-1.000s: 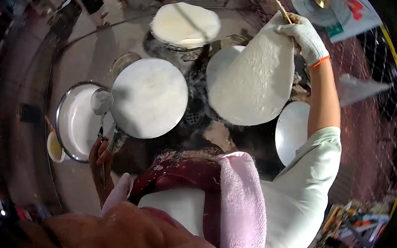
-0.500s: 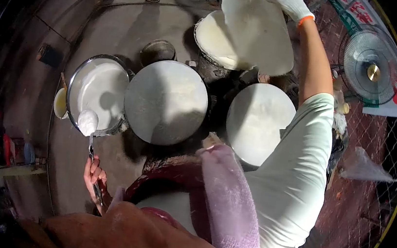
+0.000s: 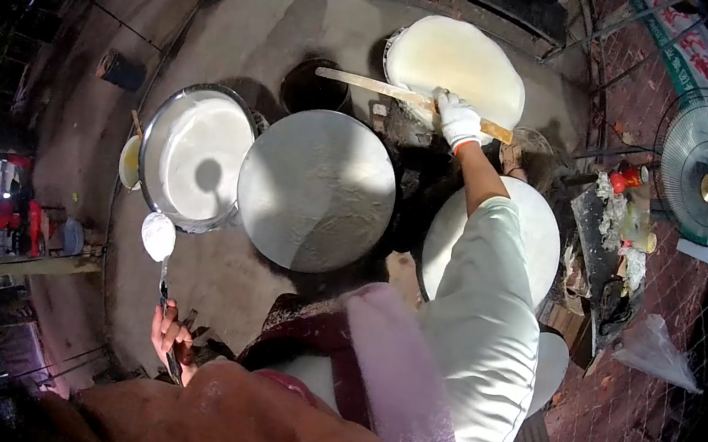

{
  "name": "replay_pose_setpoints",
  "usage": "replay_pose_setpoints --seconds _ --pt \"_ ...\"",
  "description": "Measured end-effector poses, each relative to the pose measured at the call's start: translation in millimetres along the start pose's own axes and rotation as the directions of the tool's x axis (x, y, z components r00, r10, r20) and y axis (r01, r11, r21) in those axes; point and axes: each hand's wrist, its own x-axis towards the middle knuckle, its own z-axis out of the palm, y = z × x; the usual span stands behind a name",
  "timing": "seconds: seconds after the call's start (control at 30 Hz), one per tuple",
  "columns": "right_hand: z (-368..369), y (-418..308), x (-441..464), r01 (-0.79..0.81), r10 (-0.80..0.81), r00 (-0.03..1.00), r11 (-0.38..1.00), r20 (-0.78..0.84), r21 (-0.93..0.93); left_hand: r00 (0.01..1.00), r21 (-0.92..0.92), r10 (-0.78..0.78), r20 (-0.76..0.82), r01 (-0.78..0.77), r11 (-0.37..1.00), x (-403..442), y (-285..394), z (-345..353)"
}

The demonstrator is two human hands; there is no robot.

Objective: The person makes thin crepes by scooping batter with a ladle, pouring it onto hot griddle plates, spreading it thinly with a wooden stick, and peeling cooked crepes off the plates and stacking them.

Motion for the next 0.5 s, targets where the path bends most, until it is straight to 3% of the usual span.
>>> replay_pose_setpoints --seconds 0.1,0.2,0.3,0.4,0.43,0.47,0.5 --pt "10 7 -4 0.015 -0.015 1.000 0.999 0.007 -0.043 1.000 -0.014 0.000 0.016 0.001 1.000 8 4 0" --pt "5 3 1 0.010 -0.010 1.000 1.000 0.023 -0.027 0.996 -0.010 0.028 -0.085 -0.029 1.000 17 6 4" --pt "-7 -15 -1 -0.024 0.025 0.998 0.999 0.059 -0.022 0.998 0.022 -0.053 -0.045 0.054 0.998 35 23 -10" --pt "-35 -48 -23 -0.027 0.030 0.997 0.999 -0.068 0.036 0.988 0.061 -0.120 -0.095 0.126 0.990 51 51 -26" --pt "-71 -71 -36 -0.097 0.096 0.994 0.995 0.051 0.021 0.934 0.312 0.099 -0.342 0.014 0.950 56 47 -20" --pt "-70 -80 -49 -0.112 0.121 0.991 0.983 -0.056 0.144 0.924 0.406 0.106 -0.368 0.057 0.912 68 58 -24" --pt "-61 -89 -61 -0.290 0.284 0.957 0.950 0.065 0.113 0.912 0.493 0.113 -0.394 0.105 0.863 80 70 -29"
